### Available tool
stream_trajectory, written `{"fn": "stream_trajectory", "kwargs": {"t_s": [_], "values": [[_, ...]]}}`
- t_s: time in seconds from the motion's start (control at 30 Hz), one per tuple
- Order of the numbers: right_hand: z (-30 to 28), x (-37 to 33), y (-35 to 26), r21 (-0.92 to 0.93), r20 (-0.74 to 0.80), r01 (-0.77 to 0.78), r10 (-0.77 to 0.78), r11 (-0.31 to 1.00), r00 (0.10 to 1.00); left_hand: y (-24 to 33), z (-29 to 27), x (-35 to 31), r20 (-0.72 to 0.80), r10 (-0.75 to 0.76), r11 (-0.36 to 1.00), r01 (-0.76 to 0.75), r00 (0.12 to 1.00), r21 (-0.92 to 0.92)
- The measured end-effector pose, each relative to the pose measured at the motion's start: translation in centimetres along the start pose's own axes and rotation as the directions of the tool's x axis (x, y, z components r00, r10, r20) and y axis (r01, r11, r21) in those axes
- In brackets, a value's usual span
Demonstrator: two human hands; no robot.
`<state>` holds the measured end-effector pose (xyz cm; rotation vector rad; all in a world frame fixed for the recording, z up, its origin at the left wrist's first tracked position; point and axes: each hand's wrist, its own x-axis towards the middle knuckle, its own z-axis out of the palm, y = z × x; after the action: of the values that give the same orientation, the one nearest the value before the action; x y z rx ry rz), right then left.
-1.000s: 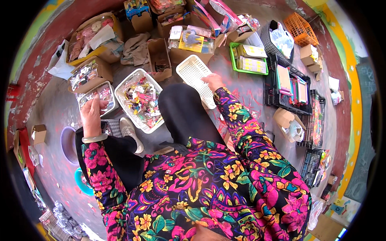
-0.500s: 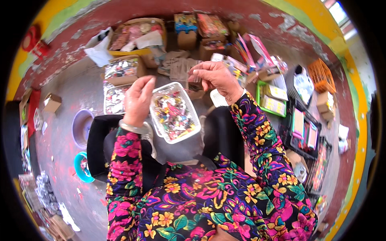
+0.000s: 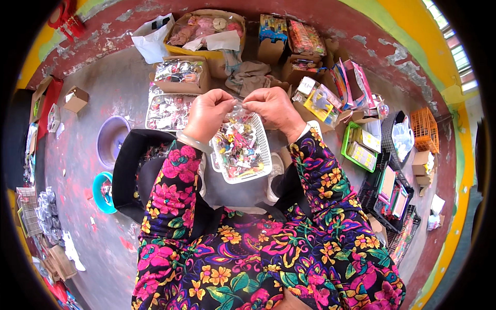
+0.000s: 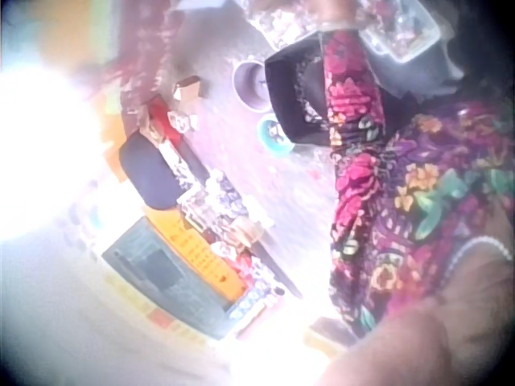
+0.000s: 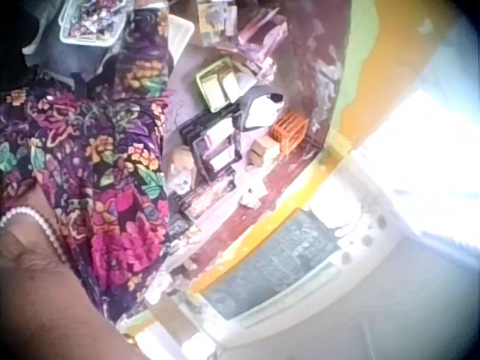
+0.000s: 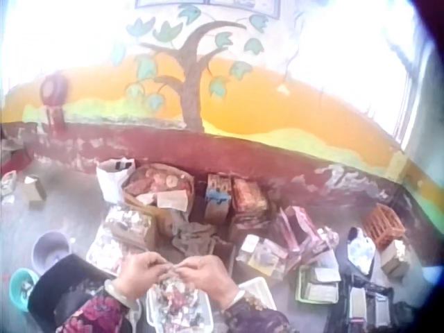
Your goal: The person sits on the floor and sorts small colorful craft items from a white basket into clear plastic bags. They pick up items, place them into bags, and seal the bags before moving them to a nearby container.
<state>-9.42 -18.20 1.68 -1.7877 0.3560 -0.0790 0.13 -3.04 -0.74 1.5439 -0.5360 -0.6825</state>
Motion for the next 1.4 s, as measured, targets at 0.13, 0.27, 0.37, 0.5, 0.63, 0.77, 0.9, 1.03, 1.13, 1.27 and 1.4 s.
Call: {"fn": "stream_trajectory", "kwargs": {"t_s": [0.13, 0.27, 0.37, 0.5, 0.63, 0.77, 0.9, 1.03, 1.13, 1.27, 1.4], "values": [[-0.5, -0.1, 0.2, 0.083, 0.116, -0.016, 0.006, 0.996, 0.993, -0.1, -0.4, 0.0, 0.013, -0.027, 0.987, 0.029, 1.0, -0.161], [-0.5, -0.2, 0.1, 0.118, 0.063, -0.019, 0.011, 0.993, 0.998, 0.9, -0.3, -0.5, 0.052, -0.135, 0.965, 0.143, 0.989, -0.221], [-0.6, -0.3, 0.2, 0.119, 0.036, 0.028, -0.032, 0.992, 0.999, 0.5, -0.4, -0.6, 0.145, -0.138, 0.952, 0.172, 0.98, -0.252], [-0.3, -0.3, 0.2, 0.09, 0.027, 0.043, -0.045, 0.995, 0.999, 0.2, -0.1, -0.4, 0.117, -0.151, 0.947, 0.178, 0.982, -0.268], [-1.1, -0.4, -0.4, 0.164, 0.17, -0.008, -0.021, 0.986, 0.985, 0.2, -0.5, -0.7, 0.179, -0.098, 0.922, 0.157, 0.979, -0.354], [-1.9, -0.6, -0.5, 0.216, 0.25, -0.078, 0.022, 0.973, 0.968, 1.2, -0.7, -1.3, 0.281, -0.072, 0.945, 0.155, 0.957, -0.286], [-1.9, -0.4, 0.0, 0.232, 0.326, -0.079, -0.001, 0.97, 0.946, 0.9, -0.7, -1.3, 0.353, -0.067, 0.968, 0.147, 0.933, -0.205], [-1.8, -0.1, 0.4, 0.303, 0.379, -0.1, -0.023, 0.948, 0.925, 0.7, -0.9, -1.4, 0.364, -0.017, 0.96, 0.117, 0.931, -0.254], [-1.6, 0.2, 1.2, 0.373, 0.385, -0.167, 0.011, 0.912, 0.923, 0.7, -0.9, -1.3, 0.359, -0.007, 0.96, 0.107, 0.933, -0.258], [-0.8, 0.1, 1.7, 0.518, 0.442, -0.295, 0.044, 0.803, 0.896, -0.2, -1.0, -0.9, 0.36, 0.031, 0.954, 0.08, 0.932, -0.29], [-0.8, 0.1, 2.2, 0.53, 0.445, -0.306, 0.048, 0.791, 0.894, -0.4, -0.8, -0.7, 0.341, 0.047, 0.961, 0.05, 0.939, -0.271]]}}
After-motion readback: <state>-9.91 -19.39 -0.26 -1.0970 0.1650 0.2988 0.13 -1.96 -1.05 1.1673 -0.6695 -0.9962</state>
